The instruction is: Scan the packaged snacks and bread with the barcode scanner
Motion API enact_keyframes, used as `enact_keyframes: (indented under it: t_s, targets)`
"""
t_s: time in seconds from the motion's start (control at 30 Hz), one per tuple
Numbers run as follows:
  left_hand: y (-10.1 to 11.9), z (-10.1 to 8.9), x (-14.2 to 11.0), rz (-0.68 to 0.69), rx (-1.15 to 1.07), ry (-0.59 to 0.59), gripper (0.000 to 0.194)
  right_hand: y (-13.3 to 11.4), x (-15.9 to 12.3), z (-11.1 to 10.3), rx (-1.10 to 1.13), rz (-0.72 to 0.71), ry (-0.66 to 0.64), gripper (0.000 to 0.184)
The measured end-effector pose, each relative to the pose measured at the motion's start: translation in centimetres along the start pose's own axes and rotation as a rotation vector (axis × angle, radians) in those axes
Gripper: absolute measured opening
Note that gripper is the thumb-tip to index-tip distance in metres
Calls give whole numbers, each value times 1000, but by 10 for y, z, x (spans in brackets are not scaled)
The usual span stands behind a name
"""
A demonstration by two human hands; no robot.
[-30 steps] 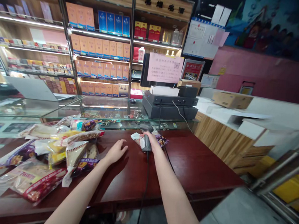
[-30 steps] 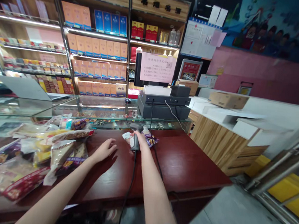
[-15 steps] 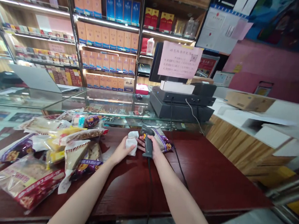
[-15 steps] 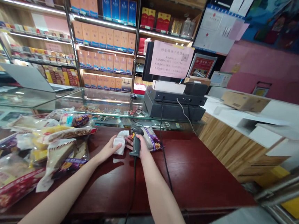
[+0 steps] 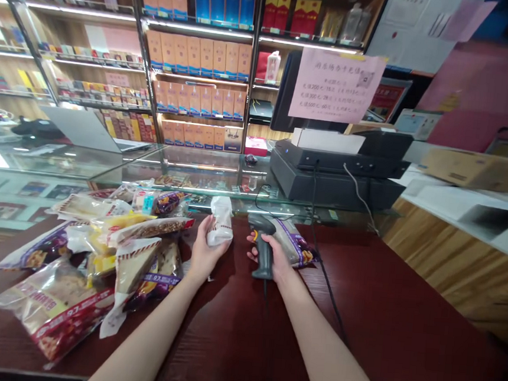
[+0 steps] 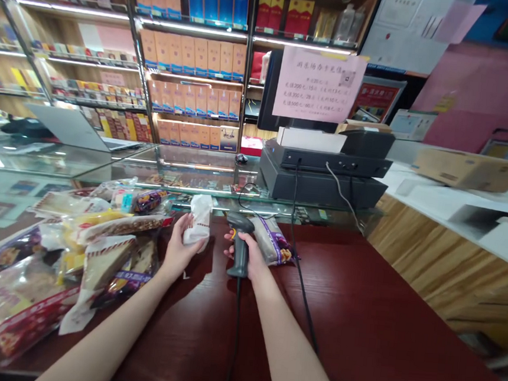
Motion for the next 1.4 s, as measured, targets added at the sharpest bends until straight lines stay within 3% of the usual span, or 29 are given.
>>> enact_keyframes:
  t_s: [0.23,0.3,0.43,0.57,0.87,1.1,1.4]
  targets:
    - [14,-10,-4,174,307,78,101,8,-4,20,26,22,-252,25]
    - [10,-15,-2,133,344,118,103,8,-7,24,41,38,-298,29]
    - [-4,-19,2,-31,296,131,85,11,-10,30,74,72,-359,33]
    - [-6,-20,3,-78,253,158,82,15,-11,34,61,76,-375,30]
    - [6,-13,0,-29,200,121,77,15,-16,40,47,62,-398,18]
    - [6,-13,1,-25,249,115,77,17,-13,39,47,60,-463,20]
    - [4,-13,0,5,277,105,79,17,-18,40,11,54,-440,22]
Point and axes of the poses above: each hand's wrist, its own x-axis towards the middle knuckle, its own z-axis out of the palm, y = z × x, the point moved 7 cm from there along x, towards the middle knuckle, and after that the axes turned 6 degrees about -x, right-handed, at the moved point
